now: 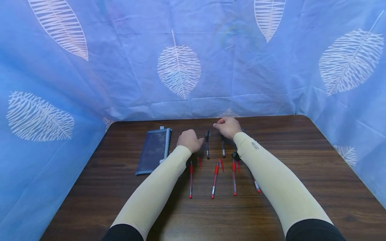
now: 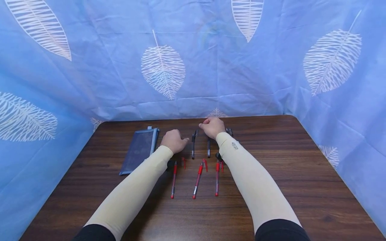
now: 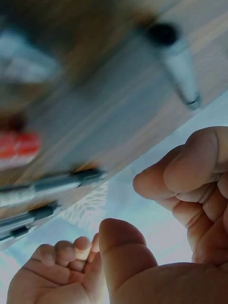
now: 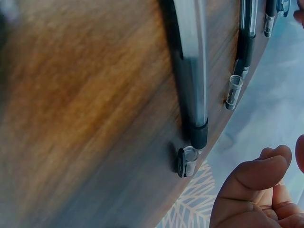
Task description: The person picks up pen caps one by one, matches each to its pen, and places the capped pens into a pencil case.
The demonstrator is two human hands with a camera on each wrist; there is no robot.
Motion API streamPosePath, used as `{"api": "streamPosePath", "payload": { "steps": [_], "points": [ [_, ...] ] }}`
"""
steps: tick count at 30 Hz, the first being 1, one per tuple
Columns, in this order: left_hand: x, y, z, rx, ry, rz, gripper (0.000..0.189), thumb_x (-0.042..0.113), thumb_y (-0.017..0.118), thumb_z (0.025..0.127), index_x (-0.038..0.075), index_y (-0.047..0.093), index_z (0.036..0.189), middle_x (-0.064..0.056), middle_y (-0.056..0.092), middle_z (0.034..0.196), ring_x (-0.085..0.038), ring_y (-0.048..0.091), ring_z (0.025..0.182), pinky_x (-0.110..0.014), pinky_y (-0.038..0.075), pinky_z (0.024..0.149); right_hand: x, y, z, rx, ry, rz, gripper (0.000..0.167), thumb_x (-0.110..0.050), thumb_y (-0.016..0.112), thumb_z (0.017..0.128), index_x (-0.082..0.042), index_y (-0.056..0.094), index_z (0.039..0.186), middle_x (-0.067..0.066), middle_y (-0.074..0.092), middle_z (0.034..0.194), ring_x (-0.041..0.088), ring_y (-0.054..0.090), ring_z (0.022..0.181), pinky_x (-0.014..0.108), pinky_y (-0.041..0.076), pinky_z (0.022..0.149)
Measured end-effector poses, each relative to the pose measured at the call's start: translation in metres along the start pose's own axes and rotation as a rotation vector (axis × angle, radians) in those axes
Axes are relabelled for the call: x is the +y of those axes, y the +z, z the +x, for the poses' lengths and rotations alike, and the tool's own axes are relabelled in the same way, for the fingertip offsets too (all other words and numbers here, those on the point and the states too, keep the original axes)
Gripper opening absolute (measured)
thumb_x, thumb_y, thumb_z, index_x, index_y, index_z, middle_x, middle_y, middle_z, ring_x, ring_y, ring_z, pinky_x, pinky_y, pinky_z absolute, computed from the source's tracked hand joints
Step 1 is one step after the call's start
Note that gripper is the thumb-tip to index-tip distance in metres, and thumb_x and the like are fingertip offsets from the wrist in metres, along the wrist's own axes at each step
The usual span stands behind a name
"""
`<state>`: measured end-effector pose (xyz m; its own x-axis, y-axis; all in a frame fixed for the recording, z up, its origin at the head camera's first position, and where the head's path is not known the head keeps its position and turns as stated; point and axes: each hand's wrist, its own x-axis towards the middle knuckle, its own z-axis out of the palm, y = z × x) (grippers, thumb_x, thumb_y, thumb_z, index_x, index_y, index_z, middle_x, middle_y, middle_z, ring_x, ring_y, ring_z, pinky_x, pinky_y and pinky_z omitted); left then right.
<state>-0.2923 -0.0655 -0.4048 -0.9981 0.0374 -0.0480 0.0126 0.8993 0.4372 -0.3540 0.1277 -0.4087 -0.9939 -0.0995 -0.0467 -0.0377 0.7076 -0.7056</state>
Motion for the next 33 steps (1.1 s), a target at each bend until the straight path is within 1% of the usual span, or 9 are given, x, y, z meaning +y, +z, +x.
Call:
{"api": "streamPosePath", "payload": {
  "steps": [5,9,14,17,19,22,24,28,33],
  "points": [
    [0.013,0.008,0.004,-0.026,0.0,-0.006,0.047,0.041,0.063,0.096,0.014,0.06,0.058,0.001,0.051,0.049,-0.016,0.055,0.049,-0.032,0.046,0.051,0.001,-0.002,0.0,-0.001,0.011,-0.01,0.04,-0.041,0.06,0.098,-0.008,0.066,0.12,0.012,0.065,0.118,0.031,0.06,0.107,0.047,0.05,0.089],
    [0.019,0.014,0.008,-0.054,-0.002,-0.005,0.048,0.041,0.063,0.096,0.015,0.058,0.057,0.001,0.052,0.049,-0.016,0.057,0.049,-0.033,0.047,0.051,-0.001,-0.003,0.001,0.003,0.011,0.005,0.037,-0.04,0.061,0.097,-0.008,0.067,0.116,0.011,0.065,0.114,0.031,0.061,0.105,0.047,0.05,0.087],
    [0.025,0.02,0.012,-0.089,0.004,0.063,0.045,0.045,0.063,0.095,0.013,0.064,0.063,0.0,0.059,0.057,-0.016,0.06,0.055,-0.034,0.051,0.058,-0.001,-0.002,0.0,0.0,0.001,0.02,0.035,-0.038,0.061,0.097,-0.008,0.067,0.115,0.011,0.065,0.114,0.031,0.06,0.105,0.046,0.05,0.087],
    [0.026,0.024,0.015,-0.114,-0.004,0.085,0.044,0.046,0.063,0.095,0.013,0.067,0.067,0.0,0.063,0.062,-0.016,0.061,0.058,-0.034,0.052,0.061,0.0,0.001,0.0,0.001,0.005,0.03,0.035,-0.038,0.062,0.097,-0.008,0.068,0.114,0.01,0.066,0.113,0.03,0.06,0.104,0.045,0.05,0.087],
    [0.027,0.025,0.017,-0.116,-0.005,0.1,0.043,0.047,0.063,0.094,0.012,0.068,0.07,-0.001,0.064,0.063,-0.017,0.061,0.058,-0.034,0.052,0.061,0.0,0.001,0.001,0.007,0.008,0.029,0.035,-0.039,0.062,0.097,-0.009,0.068,0.113,0.01,0.066,0.113,0.03,0.061,0.103,0.045,0.05,0.086],
    [0.027,0.025,0.021,-0.104,-0.002,0.115,0.042,0.048,0.064,0.094,0.012,0.069,0.072,0.0,0.063,0.064,-0.017,0.062,0.058,-0.035,0.053,0.061,-0.001,-0.001,0.002,0.017,0.011,0.027,0.034,-0.04,0.063,0.096,-0.01,0.068,0.112,0.009,0.066,0.112,0.029,0.061,0.102,0.045,0.05,0.086],
    [0.028,0.026,0.023,-0.095,-0.001,0.125,0.04,0.047,0.064,0.093,0.012,0.071,0.075,0.0,0.064,0.065,-0.017,0.063,0.061,-0.035,0.054,0.064,-0.001,-0.002,0.002,0.024,0.012,0.027,0.034,-0.039,0.063,0.096,-0.01,0.069,0.111,0.009,0.067,0.111,0.029,0.061,0.101,0.045,0.05,0.085],
    [0.027,0.027,0.023,-0.098,-0.012,0.103,0.037,0.044,0.067,0.093,0.012,0.071,0.075,0.0,0.064,0.067,-0.017,0.063,0.063,-0.036,0.055,0.066,0.0,-0.001,0.001,0.023,0.008,0.011,0.035,-0.039,0.063,0.096,-0.009,0.068,0.113,0.01,0.066,0.112,0.029,0.061,0.102,0.045,0.05,0.086],
    [0.026,0.027,0.02,-0.117,-0.004,0.061,0.032,0.033,0.066,0.094,0.012,0.068,0.07,-0.002,0.063,0.066,-0.018,0.062,0.061,-0.036,0.054,0.064,0.001,0.002,-0.003,0.025,0.02,0.003,0.036,-0.038,0.063,0.096,-0.007,0.068,0.114,0.011,0.067,0.112,0.029,0.061,0.102,0.045,0.05,0.087]
  ]
}}
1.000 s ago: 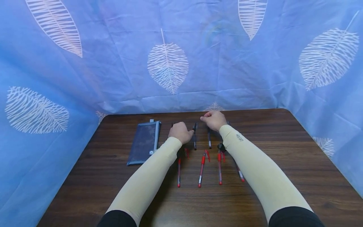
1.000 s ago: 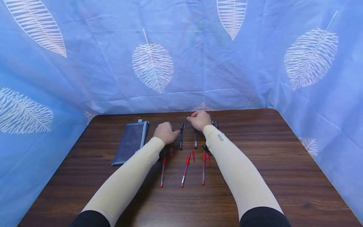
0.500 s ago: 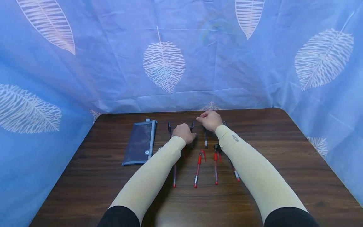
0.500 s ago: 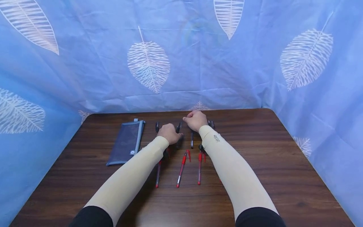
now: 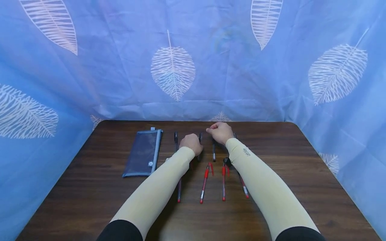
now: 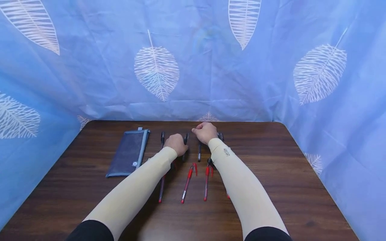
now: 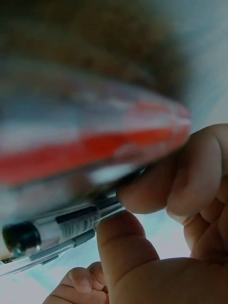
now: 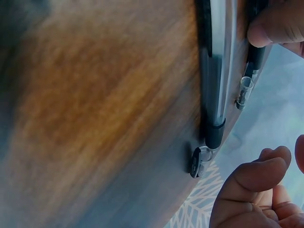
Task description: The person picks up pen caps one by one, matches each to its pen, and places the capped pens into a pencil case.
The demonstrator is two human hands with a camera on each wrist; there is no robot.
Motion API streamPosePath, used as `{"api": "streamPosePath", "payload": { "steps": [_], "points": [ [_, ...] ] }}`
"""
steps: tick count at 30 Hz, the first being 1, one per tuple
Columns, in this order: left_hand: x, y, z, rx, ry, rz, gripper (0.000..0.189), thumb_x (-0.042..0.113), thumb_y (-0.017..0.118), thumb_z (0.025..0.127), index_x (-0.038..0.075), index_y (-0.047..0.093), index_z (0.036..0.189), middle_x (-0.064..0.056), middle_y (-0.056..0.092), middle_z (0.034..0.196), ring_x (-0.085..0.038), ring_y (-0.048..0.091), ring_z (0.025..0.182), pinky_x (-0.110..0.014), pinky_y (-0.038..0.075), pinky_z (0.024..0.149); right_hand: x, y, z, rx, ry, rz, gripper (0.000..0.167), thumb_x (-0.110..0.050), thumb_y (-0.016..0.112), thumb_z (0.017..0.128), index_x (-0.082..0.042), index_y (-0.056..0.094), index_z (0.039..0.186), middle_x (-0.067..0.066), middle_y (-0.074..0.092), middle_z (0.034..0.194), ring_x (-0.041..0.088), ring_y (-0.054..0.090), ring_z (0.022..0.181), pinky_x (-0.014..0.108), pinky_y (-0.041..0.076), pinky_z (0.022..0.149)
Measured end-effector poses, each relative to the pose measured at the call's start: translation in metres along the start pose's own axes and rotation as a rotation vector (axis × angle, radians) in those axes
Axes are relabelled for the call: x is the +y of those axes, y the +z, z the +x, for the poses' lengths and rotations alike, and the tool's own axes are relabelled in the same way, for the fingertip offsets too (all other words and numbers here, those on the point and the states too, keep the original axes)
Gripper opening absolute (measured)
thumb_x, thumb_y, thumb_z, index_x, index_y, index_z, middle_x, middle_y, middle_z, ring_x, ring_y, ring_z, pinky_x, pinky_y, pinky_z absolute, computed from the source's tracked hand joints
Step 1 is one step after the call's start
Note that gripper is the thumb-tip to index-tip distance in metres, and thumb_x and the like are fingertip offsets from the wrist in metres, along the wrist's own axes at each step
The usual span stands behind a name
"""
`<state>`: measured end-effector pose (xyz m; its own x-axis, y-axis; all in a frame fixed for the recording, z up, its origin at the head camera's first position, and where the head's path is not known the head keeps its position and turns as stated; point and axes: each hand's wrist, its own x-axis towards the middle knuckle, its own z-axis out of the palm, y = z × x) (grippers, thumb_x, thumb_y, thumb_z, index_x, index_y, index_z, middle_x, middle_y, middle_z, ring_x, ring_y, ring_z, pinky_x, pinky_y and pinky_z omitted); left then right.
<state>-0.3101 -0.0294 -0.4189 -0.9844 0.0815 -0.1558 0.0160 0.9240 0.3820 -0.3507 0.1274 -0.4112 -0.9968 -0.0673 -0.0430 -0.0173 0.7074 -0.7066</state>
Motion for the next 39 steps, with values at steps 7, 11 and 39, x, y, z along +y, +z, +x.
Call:
{"api": "streamPosePath", "payload": {
  "steps": [7,11,39],
  "points": [
    [-0.004,0.001,-0.001,-0.019,-0.015,-0.05,0.032,0.031,0.063,0.096,0.012,0.067,0.071,-0.002,0.063,0.068,-0.019,0.061,0.061,-0.035,0.05,0.061,0.002,0.004,0.0,0.013,0.006,-0.009,0.035,-0.039,0.063,0.096,-0.009,0.069,0.113,0.01,0.067,0.109,0.029,0.061,0.1,0.045,0.05,0.086],
    [-0.009,-0.002,-0.002,-0.022,-0.023,-0.099,0.037,0.031,0.061,0.097,0.013,0.061,0.064,-0.001,0.057,0.061,-0.018,0.056,0.055,-0.034,0.047,0.056,0.0,0.006,0.001,0.007,0.005,-0.005,0.036,-0.039,0.063,0.096,-0.009,0.068,0.115,0.01,0.067,0.111,0.029,0.062,0.102,0.045,0.05,0.086],
    [-0.027,-0.015,-0.02,0.053,-0.012,-0.455,0.053,0.032,0.06,0.099,0.018,0.047,0.049,0.004,0.038,0.044,-0.015,0.036,0.04,-0.031,0.039,0.049,-0.011,0.016,0.017,-0.033,-0.021,-0.172,0.03,-0.036,0.063,0.096,-0.009,0.07,0.089,0.006,0.068,0.09,0.024,0.061,0.082,0.04,0.05,0.077]
  ]
}}
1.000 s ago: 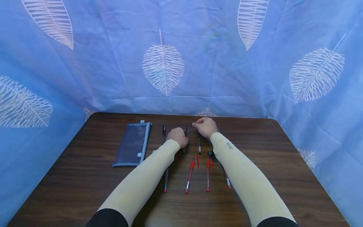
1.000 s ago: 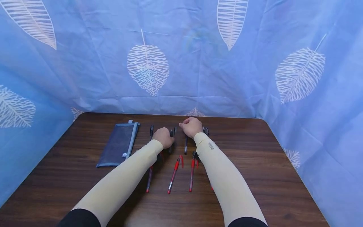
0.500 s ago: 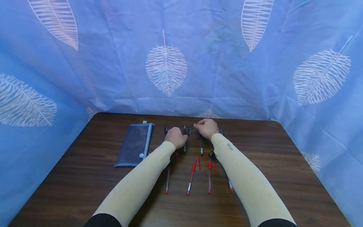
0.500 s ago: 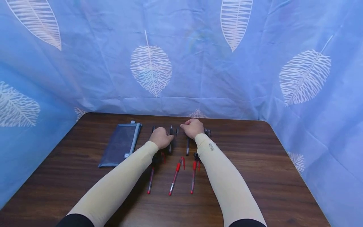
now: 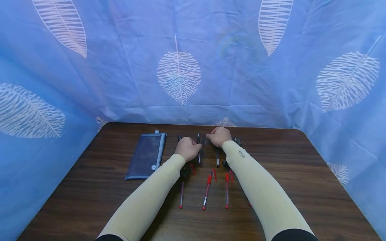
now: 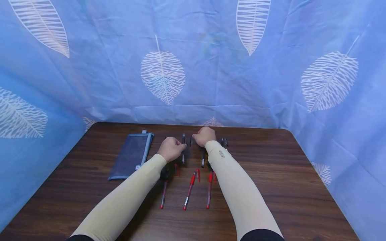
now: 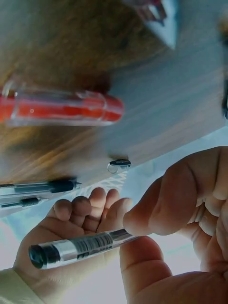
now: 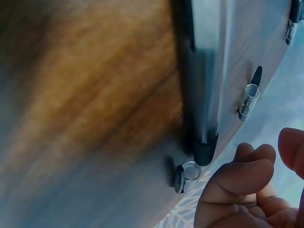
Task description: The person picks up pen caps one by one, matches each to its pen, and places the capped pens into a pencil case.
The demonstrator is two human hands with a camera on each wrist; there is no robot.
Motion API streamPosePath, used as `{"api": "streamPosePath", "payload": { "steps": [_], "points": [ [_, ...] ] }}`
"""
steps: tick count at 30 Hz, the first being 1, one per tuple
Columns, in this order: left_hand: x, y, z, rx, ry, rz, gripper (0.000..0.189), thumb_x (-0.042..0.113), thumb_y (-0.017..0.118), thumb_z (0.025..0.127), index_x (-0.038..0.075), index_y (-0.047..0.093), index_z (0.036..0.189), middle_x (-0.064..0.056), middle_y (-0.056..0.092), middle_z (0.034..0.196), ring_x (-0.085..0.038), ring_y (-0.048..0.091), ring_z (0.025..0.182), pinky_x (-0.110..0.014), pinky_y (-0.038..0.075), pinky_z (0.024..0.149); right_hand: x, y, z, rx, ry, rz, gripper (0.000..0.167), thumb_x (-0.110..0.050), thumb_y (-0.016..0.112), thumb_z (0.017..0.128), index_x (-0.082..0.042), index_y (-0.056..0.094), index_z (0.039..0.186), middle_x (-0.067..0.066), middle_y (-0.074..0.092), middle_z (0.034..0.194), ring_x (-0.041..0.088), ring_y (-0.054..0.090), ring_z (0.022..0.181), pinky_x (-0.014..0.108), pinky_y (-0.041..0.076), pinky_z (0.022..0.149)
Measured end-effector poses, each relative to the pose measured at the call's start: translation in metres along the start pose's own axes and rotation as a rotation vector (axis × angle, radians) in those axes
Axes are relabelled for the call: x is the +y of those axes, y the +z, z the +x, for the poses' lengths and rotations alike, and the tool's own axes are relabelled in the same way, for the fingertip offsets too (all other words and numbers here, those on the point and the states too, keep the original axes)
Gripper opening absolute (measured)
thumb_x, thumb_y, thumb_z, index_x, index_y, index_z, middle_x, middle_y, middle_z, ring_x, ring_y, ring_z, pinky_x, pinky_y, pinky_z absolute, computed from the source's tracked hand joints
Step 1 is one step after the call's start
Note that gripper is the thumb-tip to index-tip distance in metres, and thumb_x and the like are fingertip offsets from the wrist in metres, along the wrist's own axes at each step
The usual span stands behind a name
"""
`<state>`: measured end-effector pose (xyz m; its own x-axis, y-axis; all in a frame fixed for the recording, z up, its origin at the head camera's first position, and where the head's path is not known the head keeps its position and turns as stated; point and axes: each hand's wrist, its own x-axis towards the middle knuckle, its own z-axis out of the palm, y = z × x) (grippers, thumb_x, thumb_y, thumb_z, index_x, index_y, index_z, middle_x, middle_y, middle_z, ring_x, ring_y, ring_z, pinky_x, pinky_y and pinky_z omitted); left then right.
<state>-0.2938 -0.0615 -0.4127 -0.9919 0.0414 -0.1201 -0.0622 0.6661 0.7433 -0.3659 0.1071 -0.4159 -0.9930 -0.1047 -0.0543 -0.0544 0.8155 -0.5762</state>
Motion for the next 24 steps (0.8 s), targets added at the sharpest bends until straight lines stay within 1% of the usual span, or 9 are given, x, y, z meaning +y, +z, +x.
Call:
{"api": "streamPosePath", "payload": {
  "steps": [2,5,6,8,9,13,15,21,24],
  "points": [
    [0.0,0.0,-0.001,-0.001,0.001,-0.007,0.052,0.032,0.061,0.099,0.017,0.049,0.05,0.003,0.039,0.044,-0.015,0.037,0.04,-0.031,0.038,0.048,0.0,0.001,0.002,-0.012,-0.007,-0.023,0.032,-0.036,0.063,0.096,-0.01,0.066,0.078,0.004,0.067,0.083,0.021,0.059,0.077,0.039,0.05,0.077],
    [0.0,-0.001,-0.002,-0.004,-0.001,-0.014,0.05,0.033,0.061,0.098,0.016,0.053,0.052,0.003,0.041,0.044,-0.014,0.038,0.04,-0.031,0.039,0.047,0.0,0.004,0.006,-0.031,-0.032,-0.068,0.043,-0.035,0.062,0.097,-0.014,0.056,0.061,-0.001,0.058,0.062,0.016,0.052,0.062,0.037,0.049,0.072],
    [0.0,-0.001,-0.003,-0.004,-0.001,-0.014,0.05,0.033,0.061,0.098,0.016,0.054,0.052,0.003,0.042,0.044,-0.014,0.039,0.041,-0.031,0.039,0.047,0.0,0.005,0.008,-0.039,-0.038,-0.08,0.047,-0.035,0.062,0.097,-0.014,0.053,0.056,-0.002,0.052,0.056,0.015,0.048,0.056,0.036,0.048,0.068],
    [0.0,-0.002,-0.004,-0.005,-0.001,-0.017,0.05,0.034,0.061,0.099,0.016,0.054,0.052,0.003,0.042,0.045,-0.014,0.039,0.04,-0.031,0.039,0.047,-0.001,0.006,0.01,-0.05,-0.044,-0.109,0.05,-0.034,0.062,0.097,-0.014,0.051,0.052,-0.002,0.048,0.049,0.015,0.046,0.051,0.035,0.046,0.064],
    [0.0,-0.003,-0.005,-0.005,-0.003,-0.017,0.05,0.034,0.061,0.099,0.016,0.054,0.053,0.003,0.042,0.045,-0.014,0.039,0.04,-0.031,0.039,0.047,-0.003,0.007,0.011,-0.055,-0.039,-0.12,0.049,-0.034,0.062,0.097,-0.013,0.053,0.053,-0.001,0.045,0.049,0.016,0.045,0.05,0.035,0.045,0.061],
    [-0.001,-0.005,-0.007,0.008,0.013,-0.017,0.048,0.033,0.061,0.099,0.015,0.055,0.054,0.002,0.042,0.046,-0.014,0.04,0.042,-0.031,0.039,0.048,-0.007,0.01,0.013,-0.074,-0.004,-0.171,0.042,-0.038,0.063,0.096,-0.008,0.067,0.068,0.0,0.053,0.056,0.018,0.055,0.058,0.033,0.046,0.061],
    [-0.001,-0.006,-0.009,0.014,0.02,-0.018,0.048,0.032,0.061,0.099,0.014,0.055,0.055,0.002,0.043,0.046,-0.015,0.04,0.043,-0.031,0.039,0.048,-0.009,0.012,0.014,-0.084,0.011,-0.187,0.041,-0.039,0.063,0.096,-0.007,0.069,0.071,0.001,0.053,0.057,0.019,0.055,0.06,0.033,0.046,0.061],
    [-0.003,-0.009,-0.011,0.026,0.018,-0.029,0.048,0.032,0.061,0.099,0.015,0.054,0.054,0.002,0.042,0.046,-0.015,0.039,0.042,-0.031,0.037,0.047,-0.016,0.019,0.019,-0.102,0.003,-0.207,0.045,-0.037,0.066,0.095,-0.012,0.06,0.058,0.0,0.05,0.054,0.019,0.054,0.057,0.033,0.045,0.06],
    [-0.005,-0.01,-0.01,0.028,0.012,-0.028,0.049,0.032,0.061,0.099,0.015,0.053,0.053,0.003,0.041,0.046,-0.015,0.038,0.042,-0.031,0.036,0.046,-0.018,0.022,0.022,-0.112,-0.003,-0.226,0.048,-0.035,0.067,0.095,-0.014,0.054,0.054,-0.002,0.045,0.051,0.018,0.051,0.054,0.033,0.046,0.06]
  ]
}}
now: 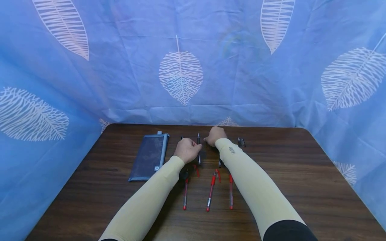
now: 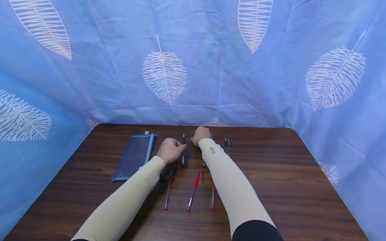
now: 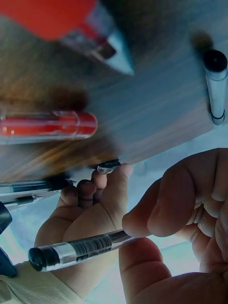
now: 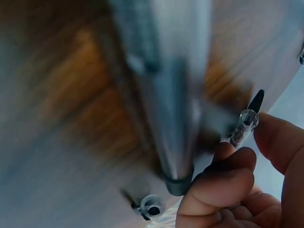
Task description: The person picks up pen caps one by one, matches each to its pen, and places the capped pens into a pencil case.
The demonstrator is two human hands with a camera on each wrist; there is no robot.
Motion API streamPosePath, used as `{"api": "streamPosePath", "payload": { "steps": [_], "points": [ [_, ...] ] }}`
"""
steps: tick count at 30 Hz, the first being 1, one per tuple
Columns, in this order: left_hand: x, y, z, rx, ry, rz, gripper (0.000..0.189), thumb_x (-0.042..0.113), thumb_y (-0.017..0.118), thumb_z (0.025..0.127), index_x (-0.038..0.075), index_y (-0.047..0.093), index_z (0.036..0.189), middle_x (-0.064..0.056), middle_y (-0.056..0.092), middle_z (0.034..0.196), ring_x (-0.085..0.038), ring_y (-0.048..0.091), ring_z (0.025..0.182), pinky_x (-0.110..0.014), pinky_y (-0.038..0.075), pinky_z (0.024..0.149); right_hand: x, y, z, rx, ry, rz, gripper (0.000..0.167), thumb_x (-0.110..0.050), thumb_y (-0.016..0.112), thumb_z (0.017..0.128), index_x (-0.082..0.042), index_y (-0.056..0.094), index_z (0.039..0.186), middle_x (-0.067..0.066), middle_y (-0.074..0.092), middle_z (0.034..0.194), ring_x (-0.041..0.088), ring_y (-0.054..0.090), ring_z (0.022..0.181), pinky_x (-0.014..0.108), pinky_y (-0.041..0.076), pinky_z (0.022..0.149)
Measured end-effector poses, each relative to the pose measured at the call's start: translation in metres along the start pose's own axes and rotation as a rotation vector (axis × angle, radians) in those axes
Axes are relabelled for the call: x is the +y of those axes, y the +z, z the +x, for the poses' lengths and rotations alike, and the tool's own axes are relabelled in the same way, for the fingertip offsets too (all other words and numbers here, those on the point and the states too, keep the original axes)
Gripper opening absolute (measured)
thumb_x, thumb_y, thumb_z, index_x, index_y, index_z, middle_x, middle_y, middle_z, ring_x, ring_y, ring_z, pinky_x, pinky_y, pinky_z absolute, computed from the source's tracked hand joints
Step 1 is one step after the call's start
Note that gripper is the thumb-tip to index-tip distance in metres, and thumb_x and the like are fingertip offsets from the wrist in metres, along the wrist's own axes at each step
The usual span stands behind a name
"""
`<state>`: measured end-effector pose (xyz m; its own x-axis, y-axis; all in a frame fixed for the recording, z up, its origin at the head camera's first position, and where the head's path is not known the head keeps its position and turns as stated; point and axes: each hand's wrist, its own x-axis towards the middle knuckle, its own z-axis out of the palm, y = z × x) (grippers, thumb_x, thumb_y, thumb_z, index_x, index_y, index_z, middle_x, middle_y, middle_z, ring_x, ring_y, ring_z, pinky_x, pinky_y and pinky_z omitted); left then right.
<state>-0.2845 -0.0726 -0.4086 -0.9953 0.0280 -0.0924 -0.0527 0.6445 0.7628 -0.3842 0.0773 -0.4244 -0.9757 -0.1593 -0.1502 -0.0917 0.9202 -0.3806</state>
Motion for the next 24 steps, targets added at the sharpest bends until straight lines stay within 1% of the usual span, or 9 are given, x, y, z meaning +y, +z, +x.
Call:
{"api": "streamPosePath", "payload": {
  "steps": [3,8,14,20,22,24],
  "points": [
    [-0.001,0.0,0.0,0.001,-0.005,0.003,0.049,0.034,0.061,0.098,0.015,0.054,0.053,0.003,0.042,0.046,-0.014,0.039,0.043,-0.031,0.036,0.047,0.0,0.0,0.001,-0.006,-0.002,-0.006,0.046,-0.033,0.068,0.094,-0.014,0.056,0.054,-0.002,0.047,0.05,0.017,0.052,0.054,0.033,0.047,0.06],
    [-0.001,0.0,-0.001,0.002,-0.004,0.01,0.049,0.034,0.061,0.098,0.015,0.054,0.053,0.003,0.041,0.046,-0.015,0.038,0.043,-0.031,0.036,0.047,-0.002,-0.001,-0.002,-0.013,-0.015,0.002,0.037,-0.027,0.066,0.095,-0.012,0.065,0.062,0.001,0.058,0.058,0.02,0.058,0.06,0.034,0.048,0.061],
    [-0.001,0.0,-0.003,0.001,0.006,0.009,0.051,0.034,0.061,0.098,0.016,0.05,0.052,0.003,0.038,0.046,-0.015,0.035,0.042,-0.031,0.034,0.045,-0.005,-0.002,-0.007,-0.009,0.007,0.019,0.035,-0.023,0.064,0.095,-0.011,0.063,0.062,0.003,0.058,0.061,0.022,0.06,0.064,0.035,0.047,0.061],
    [0.0,0.0,-0.004,0.012,0.006,0.016,0.05,0.035,0.061,0.098,0.016,0.051,0.053,0.003,0.038,0.047,-0.015,0.037,0.043,-0.031,0.035,0.046,-0.006,-0.003,-0.009,-0.028,-0.025,-0.011,0.032,-0.024,0.065,0.095,-0.01,0.068,0.068,0.005,0.066,0.07,0.022,0.063,0.07,0.036,0.05,0.067],
    [0.001,0.0,-0.004,0.012,0.01,0.019,0.05,0.035,0.061,0.098,0.016,0.051,0.053,0.003,0.038,0.047,-0.015,0.038,0.043,-0.03,0.035,0.046,-0.005,-0.003,-0.009,-0.033,-0.037,-0.015,0.032,-0.024,0.065,0.096,-0.01,0.069,0.068,0.005,0.066,0.07,0.022,0.062,0.069,0.036,0.05,0.068],
    [0.001,0.0,-0.004,0.01,0.015,0.019,0.05,0.035,0.061,0.098,0.016,0.051,0.053,0.003,0.039,0.047,-0.015,0.038,0.043,-0.03,0.035,0.046,-0.004,-0.003,-0.009,-0.036,-0.04,-0.007,0.034,-0.024,0.064,0.097,-0.011,0.067,0.065,0.003,0.063,0.066,0.019,0.06,0.065,0.035,0.049,0.067]
  ]
}}
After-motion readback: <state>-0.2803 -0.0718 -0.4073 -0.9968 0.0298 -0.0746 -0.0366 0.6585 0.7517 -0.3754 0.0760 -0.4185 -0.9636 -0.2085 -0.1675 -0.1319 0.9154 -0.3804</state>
